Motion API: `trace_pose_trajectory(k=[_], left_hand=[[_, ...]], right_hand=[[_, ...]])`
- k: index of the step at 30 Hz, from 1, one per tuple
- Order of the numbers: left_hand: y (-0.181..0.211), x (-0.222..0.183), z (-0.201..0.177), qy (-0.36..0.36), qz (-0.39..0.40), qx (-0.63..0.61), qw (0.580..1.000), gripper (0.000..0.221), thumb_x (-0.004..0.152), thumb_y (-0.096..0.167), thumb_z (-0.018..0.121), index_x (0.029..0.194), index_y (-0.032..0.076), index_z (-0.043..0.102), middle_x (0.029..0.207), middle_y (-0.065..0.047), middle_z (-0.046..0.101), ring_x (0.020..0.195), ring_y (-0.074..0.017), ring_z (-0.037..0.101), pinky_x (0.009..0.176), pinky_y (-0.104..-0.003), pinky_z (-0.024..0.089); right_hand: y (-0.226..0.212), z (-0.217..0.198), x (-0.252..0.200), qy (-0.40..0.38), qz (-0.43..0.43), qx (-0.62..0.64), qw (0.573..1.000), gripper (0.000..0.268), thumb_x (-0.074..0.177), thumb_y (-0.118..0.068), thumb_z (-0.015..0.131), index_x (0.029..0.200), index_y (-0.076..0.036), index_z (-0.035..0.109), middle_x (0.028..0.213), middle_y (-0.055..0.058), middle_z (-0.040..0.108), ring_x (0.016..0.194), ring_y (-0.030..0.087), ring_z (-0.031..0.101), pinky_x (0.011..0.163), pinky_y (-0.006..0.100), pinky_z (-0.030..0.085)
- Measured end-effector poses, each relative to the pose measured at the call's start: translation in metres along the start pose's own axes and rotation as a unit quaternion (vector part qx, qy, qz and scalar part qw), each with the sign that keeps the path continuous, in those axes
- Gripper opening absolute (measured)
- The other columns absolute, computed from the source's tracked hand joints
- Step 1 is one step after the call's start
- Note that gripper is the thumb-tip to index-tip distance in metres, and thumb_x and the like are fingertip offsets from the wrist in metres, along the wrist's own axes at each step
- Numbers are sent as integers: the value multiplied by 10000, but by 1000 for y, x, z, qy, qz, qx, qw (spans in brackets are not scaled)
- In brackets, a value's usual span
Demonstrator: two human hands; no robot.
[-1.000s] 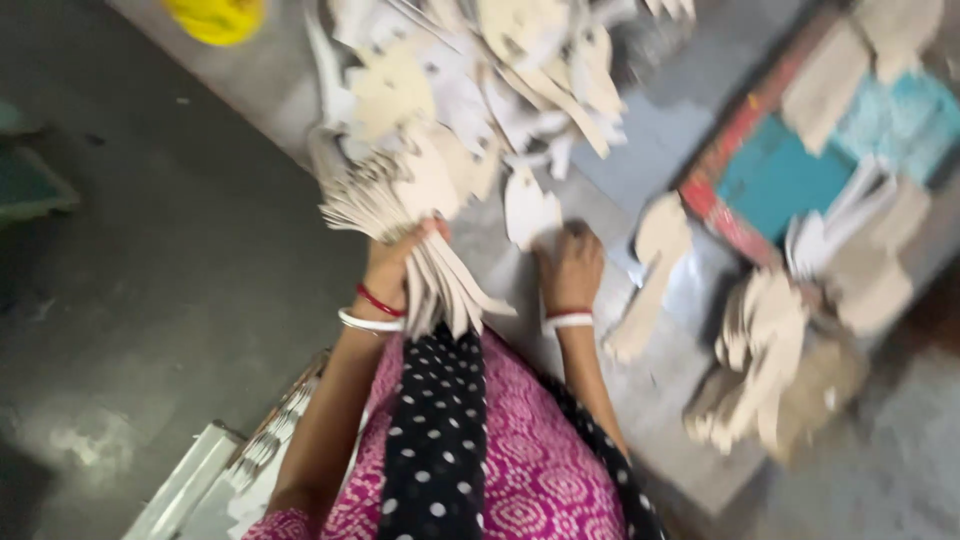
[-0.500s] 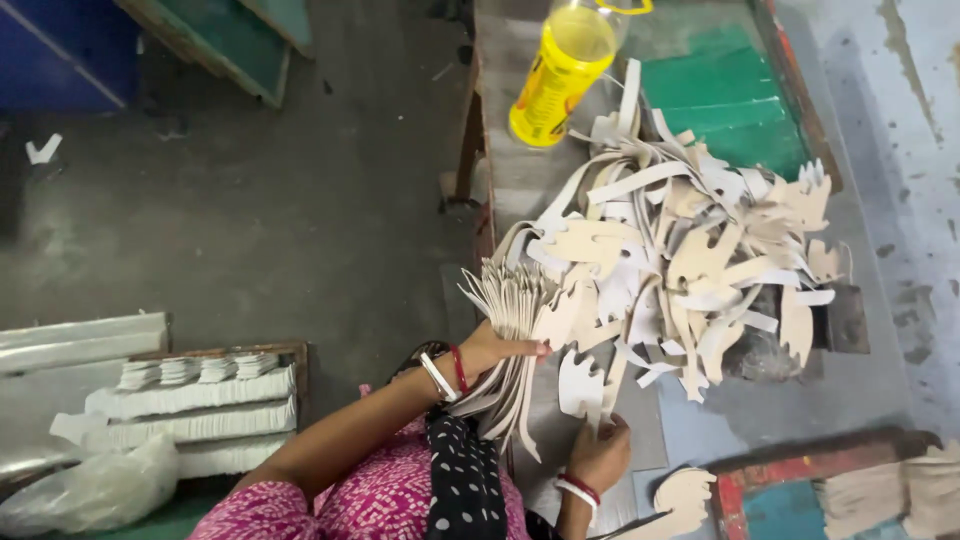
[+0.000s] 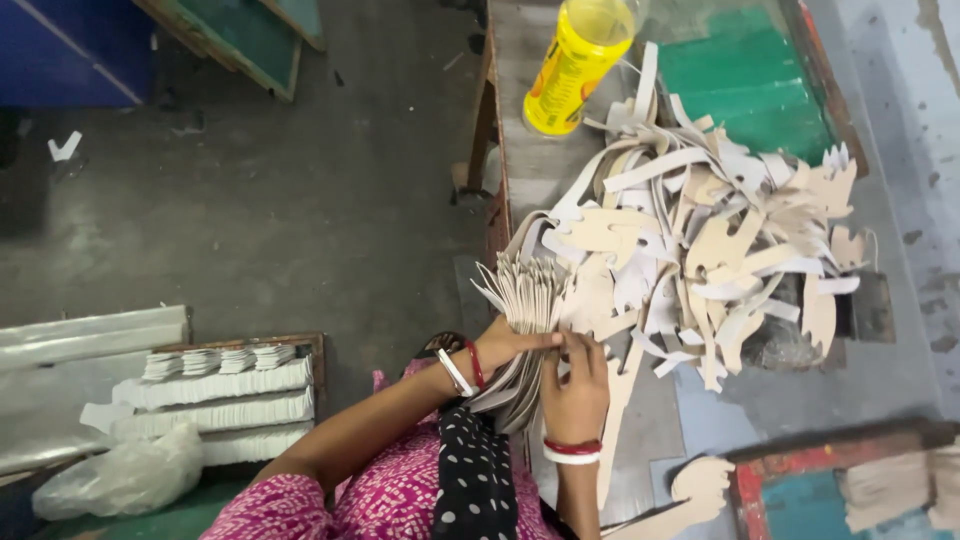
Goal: Sorting and stacking paper cutouts on a workbench.
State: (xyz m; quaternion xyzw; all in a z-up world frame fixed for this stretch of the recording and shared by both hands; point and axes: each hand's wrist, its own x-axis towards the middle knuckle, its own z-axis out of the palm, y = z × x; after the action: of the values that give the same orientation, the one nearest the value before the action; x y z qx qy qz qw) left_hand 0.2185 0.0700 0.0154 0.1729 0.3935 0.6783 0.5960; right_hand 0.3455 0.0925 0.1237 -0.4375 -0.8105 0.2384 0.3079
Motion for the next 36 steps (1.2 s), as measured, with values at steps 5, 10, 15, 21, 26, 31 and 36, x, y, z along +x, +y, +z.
trace_pose_trajectory(k=[5, 10, 15, 21, 26, 31, 36], left_hand=[[-2, -3, 8, -23, -57, -70, 996, 391, 882, 55, 807, 1233, -17, 652, 1109, -92, 728, 991, -181, 716, 867, -321, 601], [-22, 8, -21, -9, -199, -48, 979, 361, 900, 76, 763, 1217, -74, 677, 1089, -147, 764, 945, -233, 743, 822, -364, 617], [5, 6, -13, -28, -133, -61, 989, 458, 881, 13, 785, 1295, -39, 596, 1077, -155, 712, 948, -255, 712, 859, -377, 610], [4, 10, 1, 11, -145, -8, 989, 499, 859, 20, 783, 1310, -24, 575, 1103, -155, 708, 980, -255, 709, 877, -385, 615], [3, 13, 20, -8, -144, 9, 990, 488, 871, 29, 791, 1306, -25, 575, 1100, -153, 704, 972, -245, 703, 879, -376, 610], [4, 19, 22, -12, -137, 21, 990, 456, 873, 34, 797, 1277, -34, 596, 1080, -155, 712, 952, -243, 714, 871, -371, 614], [4, 26, 18, -15, -133, 29, 991, 441, 864, 23, 798, 1258, -30, 606, 1073, -143, 718, 963, -240, 722, 890, -366, 622]], right_hand=[[13, 2, -17, 0, -32, -44, 999, 327, 874, -19, 693, 1200, -37, 680, 1160, 154, 688, 963, 316, 687, 748, 375, 570], [49, -15, -64, 18, 36, 26, 999, 252, 892, -59, 709, 1143, -48, 699, 1226, 151, 704, 1045, 339, 699, 880, 415, 576], [149, -12, -114, 89, 240, -143, 956, 175, 997, -99, 708, 1120, 20, 674, 1109, 209, 669, 1055, 401, 602, 909, 481, 507], [174, 9, -112, 153, 192, -244, 938, 219, 877, -103, 727, 1065, -4, 676, 1086, 178, 663, 985, 380, 592, 852, 472, 501], [181, 19, -121, 130, 194, -280, 931, 134, 898, -98, 732, 1001, -34, 674, 1034, 139, 659, 967, 356, 607, 833, 474, 500], [190, 1, -118, 176, 216, -176, 944, 97, 918, -92, 729, 993, -48, 685, 965, 153, 670, 919, 377, 627, 802, 476, 512], [196, -20, -121, 256, 330, -107, 902, 75, 975, -96, 709, 1012, -32, 697, 923, 168, 713, 813, 347, 694, 723, 432, 543]])
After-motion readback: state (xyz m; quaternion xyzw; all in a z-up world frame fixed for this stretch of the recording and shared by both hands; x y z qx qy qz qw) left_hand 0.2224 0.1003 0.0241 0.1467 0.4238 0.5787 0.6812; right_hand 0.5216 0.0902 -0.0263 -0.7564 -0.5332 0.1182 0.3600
